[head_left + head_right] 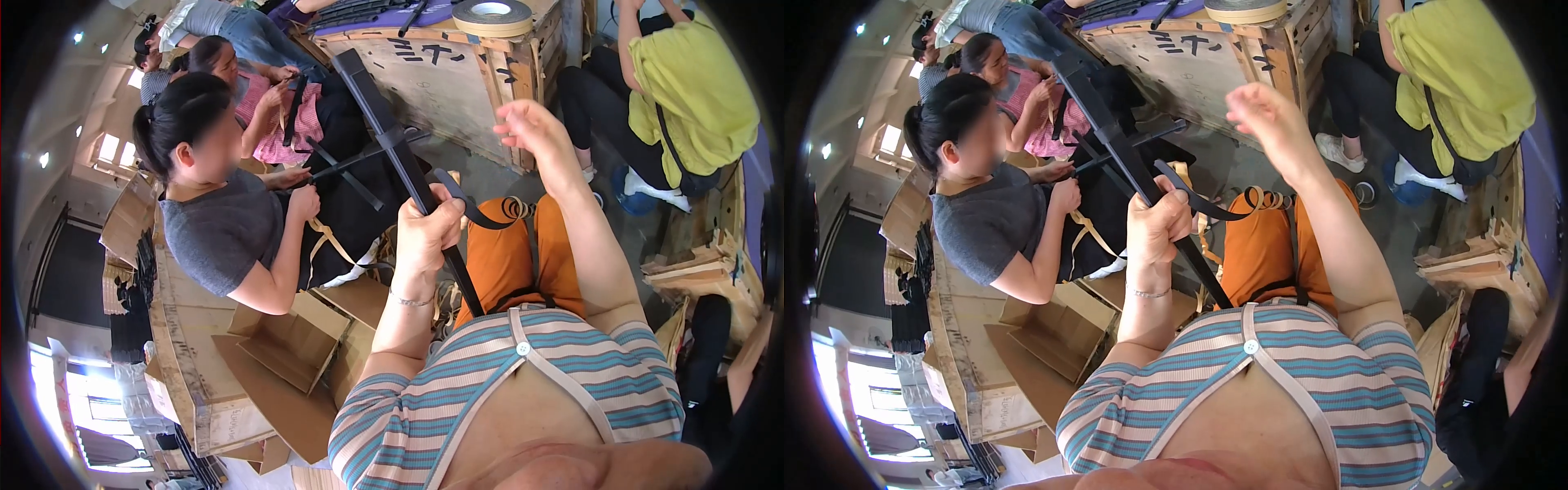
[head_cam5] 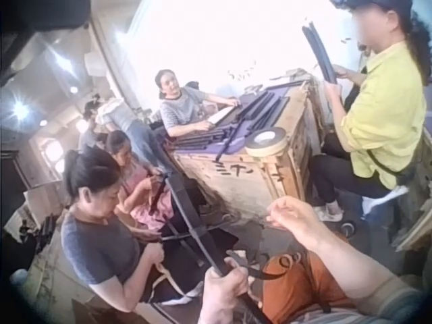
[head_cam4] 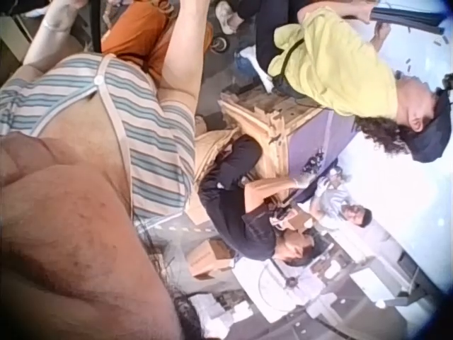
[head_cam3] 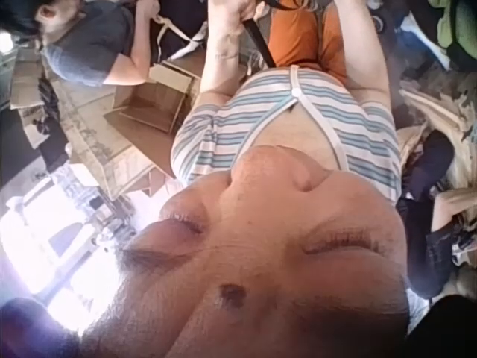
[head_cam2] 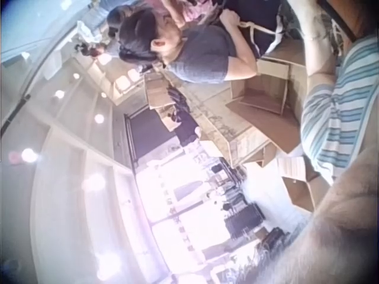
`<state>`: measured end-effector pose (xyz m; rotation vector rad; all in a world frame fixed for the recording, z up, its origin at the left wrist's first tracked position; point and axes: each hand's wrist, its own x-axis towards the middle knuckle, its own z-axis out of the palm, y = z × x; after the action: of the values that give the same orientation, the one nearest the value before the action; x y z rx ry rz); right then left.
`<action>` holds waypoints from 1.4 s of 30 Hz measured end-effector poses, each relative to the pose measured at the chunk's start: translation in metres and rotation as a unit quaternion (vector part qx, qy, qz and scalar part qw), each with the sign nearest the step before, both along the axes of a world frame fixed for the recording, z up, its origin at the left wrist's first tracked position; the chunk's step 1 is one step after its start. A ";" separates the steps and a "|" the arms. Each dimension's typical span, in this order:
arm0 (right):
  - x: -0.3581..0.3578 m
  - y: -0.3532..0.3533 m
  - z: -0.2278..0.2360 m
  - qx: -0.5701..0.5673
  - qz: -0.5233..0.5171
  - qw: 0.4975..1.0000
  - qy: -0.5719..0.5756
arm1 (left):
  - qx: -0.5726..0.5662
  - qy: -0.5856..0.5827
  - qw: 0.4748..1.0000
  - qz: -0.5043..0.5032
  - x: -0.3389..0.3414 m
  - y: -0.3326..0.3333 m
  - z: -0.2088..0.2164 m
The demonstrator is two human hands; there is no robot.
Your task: Applying adhesive tape to long black rods as part of a manual assembly process.
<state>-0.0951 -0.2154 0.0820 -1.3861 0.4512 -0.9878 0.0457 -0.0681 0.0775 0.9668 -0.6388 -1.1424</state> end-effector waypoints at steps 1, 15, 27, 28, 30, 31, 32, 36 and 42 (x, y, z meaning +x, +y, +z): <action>0.002 0.008 -0.001 -0.028 0.060 0.998 -0.015 | -0.003 -0.010 1.000 0.008 0.001 0.001 -0.001; 0.025 0.036 -0.016 -0.176 0.074 0.975 -0.111 | -0.034 0.053 0.995 -0.077 0.006 -0.007 -0.029; 0.006 0.023 -0.026 -0.044 0.114 0.990 -0.071 | -0.011 0.033 0.996 -0.083 -0.009 0.018 -0.102; 0.005 0.022 -0.027 -0.011 0.130 0.991 -0.042 | -0.010 0.039 0.997 -0.070 -0.013 0.019 -0.105; 0.004 0.018 -0.032 -0.016 0.123 0.992 -0.008 | -0.004 0.048 0.997 -0.059 -0.017 0.020 -0.105; 0.003 0.017 -0.031 0.002 0.146 0.989 0.013 | -0.006 0.044 0.997 -0.057 -0.016 0.019 -0.103; 0.002 0.017 -0.031 0.020 0.169 0.985 0.034 | -0.007 0.039 0.998 -0.055 -0.016 0.019 -0.100; 0.002 0.013 -0.029 0.010 0.172 0.984 0.035 | -0.002 0.067 0.994 -0.088 -0.011 0.013 -0.085; 0.008 0.012 -0.022 0.009 0.168 0.983 0.076 | 0.007 0.054 0.993 -0.107 -0.011 0.008 -0.073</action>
<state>-0.0872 -0.2030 0.0600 -1.4693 0.3238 -0.6037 0.0344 -0.0601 0.0041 0.8558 -0.6584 -1.3811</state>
